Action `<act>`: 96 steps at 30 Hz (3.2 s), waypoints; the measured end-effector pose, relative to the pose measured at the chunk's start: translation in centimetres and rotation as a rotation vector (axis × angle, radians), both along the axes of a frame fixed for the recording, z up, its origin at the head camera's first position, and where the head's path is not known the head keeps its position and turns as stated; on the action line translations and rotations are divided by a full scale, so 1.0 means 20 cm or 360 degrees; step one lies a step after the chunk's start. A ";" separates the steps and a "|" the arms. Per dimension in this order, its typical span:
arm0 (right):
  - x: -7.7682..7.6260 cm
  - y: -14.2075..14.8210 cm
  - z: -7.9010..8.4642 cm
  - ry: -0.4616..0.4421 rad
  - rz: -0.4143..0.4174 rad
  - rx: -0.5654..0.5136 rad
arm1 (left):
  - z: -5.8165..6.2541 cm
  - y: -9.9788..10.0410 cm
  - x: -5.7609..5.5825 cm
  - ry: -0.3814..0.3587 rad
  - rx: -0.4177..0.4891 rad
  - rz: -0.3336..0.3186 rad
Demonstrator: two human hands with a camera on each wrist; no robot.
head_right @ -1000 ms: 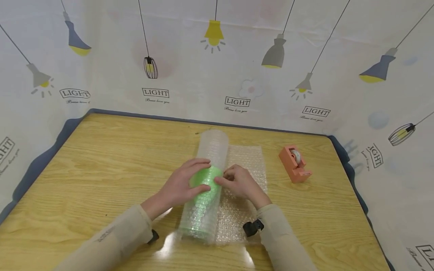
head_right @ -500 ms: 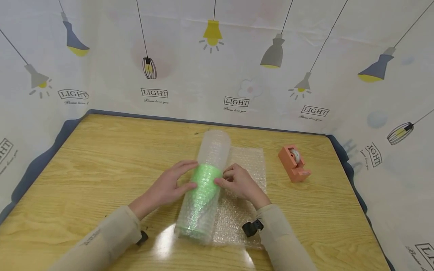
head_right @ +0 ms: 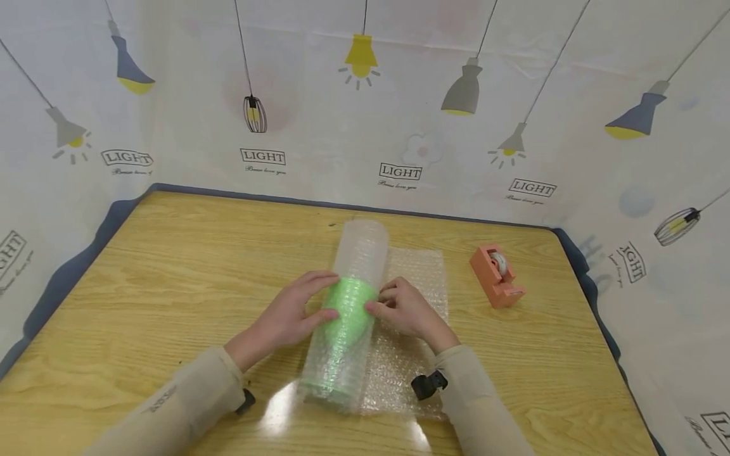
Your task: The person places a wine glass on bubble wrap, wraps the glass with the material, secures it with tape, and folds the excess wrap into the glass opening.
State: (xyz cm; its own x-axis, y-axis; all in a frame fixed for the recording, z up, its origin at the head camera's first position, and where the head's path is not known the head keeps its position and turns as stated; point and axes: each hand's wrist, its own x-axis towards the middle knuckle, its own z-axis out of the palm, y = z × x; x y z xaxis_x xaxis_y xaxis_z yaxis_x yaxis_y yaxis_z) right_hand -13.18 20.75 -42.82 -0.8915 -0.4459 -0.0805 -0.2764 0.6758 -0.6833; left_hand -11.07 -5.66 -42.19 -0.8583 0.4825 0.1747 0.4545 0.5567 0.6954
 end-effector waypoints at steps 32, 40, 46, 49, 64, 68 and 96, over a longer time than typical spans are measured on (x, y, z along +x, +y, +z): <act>0.03 0.16 -0.04 0.0182 0.0101 -0.0046 | 0.05 0.15 0.00 -0.0001 -0.0125 0.0007; 0.03 0.11 -0.05 0.0200 0.0066 -0.0051 | 0.07 0.14 0.01 0.0038 -0.0128 -0.0003; 0.01 0.06 -0.05 0.0222 0.0089 -0.0034 | 0.07 0.11 0.01 0.0055 -0.0106 0.0013; 0.01 0.05 -0.05 0.0208 0.0078 -0.0010 | 0.06 0.11 0.00 0.0067 -0.0105 0.0010; 0.04 0.10 -0.02 0.0147 0.0066 -0.0095 | 0.06 0.16 -0.01 0.0074 -0.0165 0.0006; 0.05 0.10 0.00 0.0144 0.0056 -0.0098 | 0.06 0.18 -0.01 0.0082 -0.0185 0.0001; 0.04 0.14 -0.06 0.0151 -0.0011 -0.0022 | 0.01 0.08 0.00 0.0011 -0.0074 -0.0061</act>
